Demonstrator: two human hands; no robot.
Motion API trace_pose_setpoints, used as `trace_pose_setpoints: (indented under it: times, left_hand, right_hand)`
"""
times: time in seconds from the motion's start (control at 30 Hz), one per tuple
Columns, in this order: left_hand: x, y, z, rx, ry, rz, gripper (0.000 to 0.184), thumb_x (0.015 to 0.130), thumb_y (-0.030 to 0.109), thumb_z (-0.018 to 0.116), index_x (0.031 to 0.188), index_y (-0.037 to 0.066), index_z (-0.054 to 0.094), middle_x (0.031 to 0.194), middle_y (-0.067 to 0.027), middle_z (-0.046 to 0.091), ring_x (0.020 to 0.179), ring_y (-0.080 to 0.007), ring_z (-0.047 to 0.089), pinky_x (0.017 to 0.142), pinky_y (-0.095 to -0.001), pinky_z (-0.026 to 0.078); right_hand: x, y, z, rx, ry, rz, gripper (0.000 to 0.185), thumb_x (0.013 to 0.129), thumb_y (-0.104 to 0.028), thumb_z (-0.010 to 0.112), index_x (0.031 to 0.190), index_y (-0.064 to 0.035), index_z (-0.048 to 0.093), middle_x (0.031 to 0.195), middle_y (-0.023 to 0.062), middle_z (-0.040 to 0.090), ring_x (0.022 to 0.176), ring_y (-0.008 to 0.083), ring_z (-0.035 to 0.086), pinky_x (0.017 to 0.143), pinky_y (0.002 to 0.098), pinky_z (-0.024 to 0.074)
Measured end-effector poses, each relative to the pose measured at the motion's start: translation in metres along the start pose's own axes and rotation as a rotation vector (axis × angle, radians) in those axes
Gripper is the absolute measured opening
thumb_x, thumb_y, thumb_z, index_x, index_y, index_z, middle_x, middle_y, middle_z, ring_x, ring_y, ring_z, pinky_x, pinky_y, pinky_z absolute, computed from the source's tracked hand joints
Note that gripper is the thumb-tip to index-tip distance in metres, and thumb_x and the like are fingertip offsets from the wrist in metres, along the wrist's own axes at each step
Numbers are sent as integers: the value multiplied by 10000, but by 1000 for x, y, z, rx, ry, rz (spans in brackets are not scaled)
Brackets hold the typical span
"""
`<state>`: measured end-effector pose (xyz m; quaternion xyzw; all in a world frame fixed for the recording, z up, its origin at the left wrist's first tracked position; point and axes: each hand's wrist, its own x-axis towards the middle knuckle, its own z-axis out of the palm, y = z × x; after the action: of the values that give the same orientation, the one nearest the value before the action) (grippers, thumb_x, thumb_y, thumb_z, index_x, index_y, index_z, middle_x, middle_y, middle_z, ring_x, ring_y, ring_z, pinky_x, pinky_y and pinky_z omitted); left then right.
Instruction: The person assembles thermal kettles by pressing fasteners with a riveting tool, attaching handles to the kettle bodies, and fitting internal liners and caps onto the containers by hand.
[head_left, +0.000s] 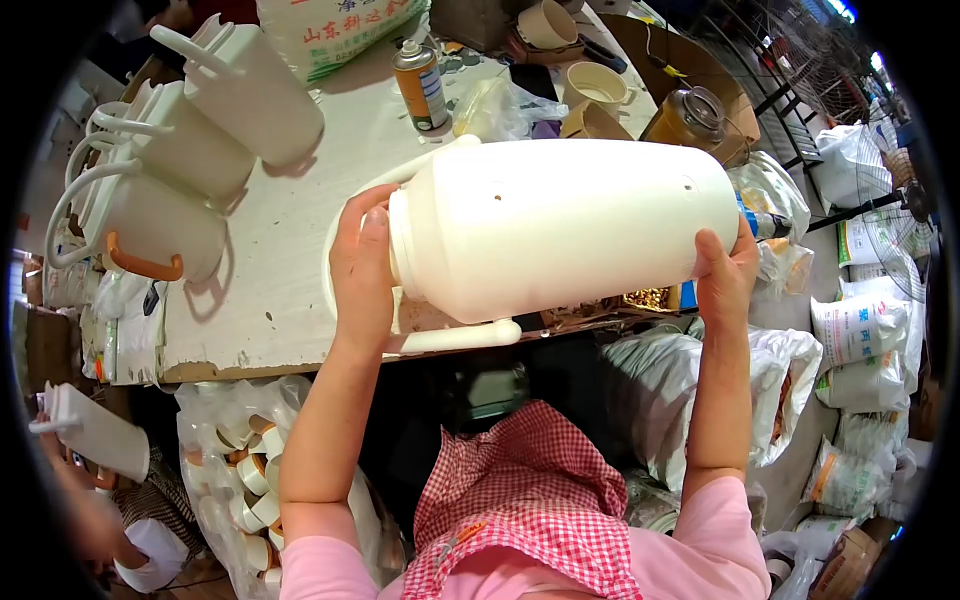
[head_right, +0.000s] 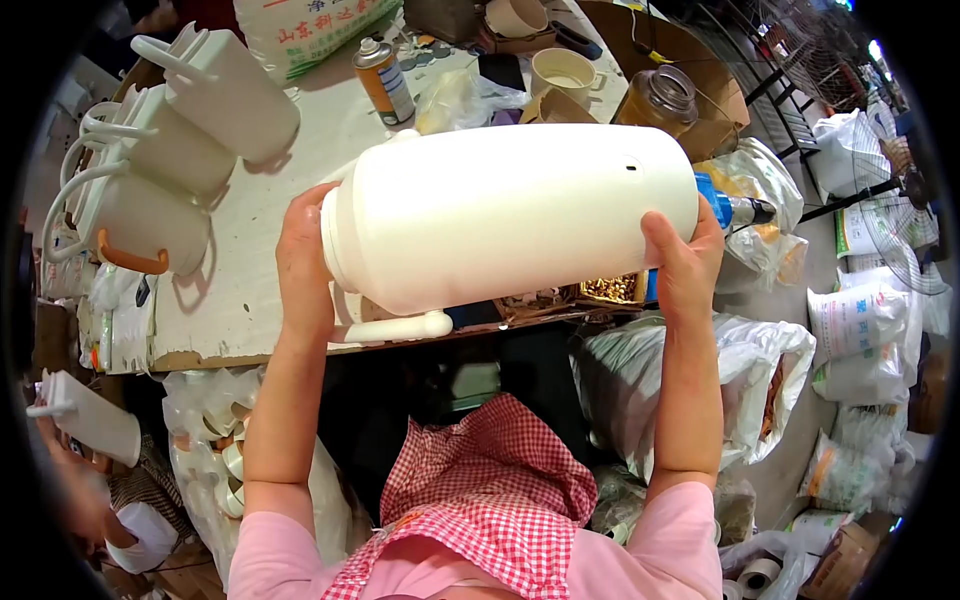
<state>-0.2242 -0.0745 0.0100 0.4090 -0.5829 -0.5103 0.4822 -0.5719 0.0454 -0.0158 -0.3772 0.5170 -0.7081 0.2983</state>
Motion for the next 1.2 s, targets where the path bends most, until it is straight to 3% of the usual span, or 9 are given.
trace_pose_setpoints:
  times: [0.6,0.73,0.8,0.87,0.93,1.0,1.03,1.13,1.2]
  left_hand:
    - [6,-15,0,-34,-66,-153,394,1055,295,449,1286,-1,566,1159,-110,654,1088,-189,607,969,-332,472]
    - [12,2,0,452,18,450,350,1003,210,580,1290,12,610,1276,-115,637,1192,-227,574,1052,-348,417]
    - [8,40,33,507,-212,372,393,966,132,638,1338,15,597,1347,-138,611,1252,-240,551,1094,-357,386]
    - [23,26,43,803,-327,443,470,944,95,671,1394,16,559,1398,-144,583,1297,-241,525,1112,-357,369]
    - [35,8,36,547,-353,371,496,941,94,676,1413,25,541,1435,-136,554,1323,-242,506,1113,-355,370]
    - [27,15,41,562,-381,366,495,949,99,668,1421,33,534,1448,-131,543,1326,-241,505,1109,-353,377]
    - [24,18,42,581,-359,354,493,957,104,660,1428,40,527,1460,-125,532,1328,-240,503,1104,-351,383]
    - [19,22,47,591,-349,324,478,981,119,633,1441,57,518,1475,-119,516,1320,-237,508,1101,-344,387]
    - [21,17,50,620,-349,342,458,1001,166,616,1438,62,525,1474,-119,517,1316,-230,510,1098,-344,394]
  right_hand:
    - [-7,-31,7,-126,-46,182,414,900,-172,758,1229,37,619,1128,91,704,980,148,669,870,284,531]
    - [1,-35,14,-157,-166,193,353,945,-167,651,1236,31,631,1079,94,718,938,169,703,825,302,566]
    - [2,-33,8,-301,-25,293,340,884,-222,740,1133,2,682,974,100,734,796,178,726,663,310,594]
    - [-8,-41,13,-268,11,231,407,848,-239,793,1150,-7,648,995,110,721,834,182,714,674,321,579]
    - [-53,1,-5,-406,370,-312,482,802,-277,818,1149,-7,620,1014,173,688,943,278,708,757,394,569]
    - [-125,15,-66,-750,519,-401,518,826,-218,799,1247,-56,545,1111,136,612,1031,273,614,881,379,492]
    - [-166,3,-96,-915,625,-326,480,839,-144,766,1250,-41,541,1110,150,599,1054,275,589,922,373,470]
    - [-274,86,-200,-927,900,277,484,924,-340,637,1240,19,558,1207,244,575,1056,396,566,972,457,452]
    - [-318,158,-162,-1171,210,587,708,869,-511,679,1271,58,556,1287,310,536,1159,451,544,993,487,431]
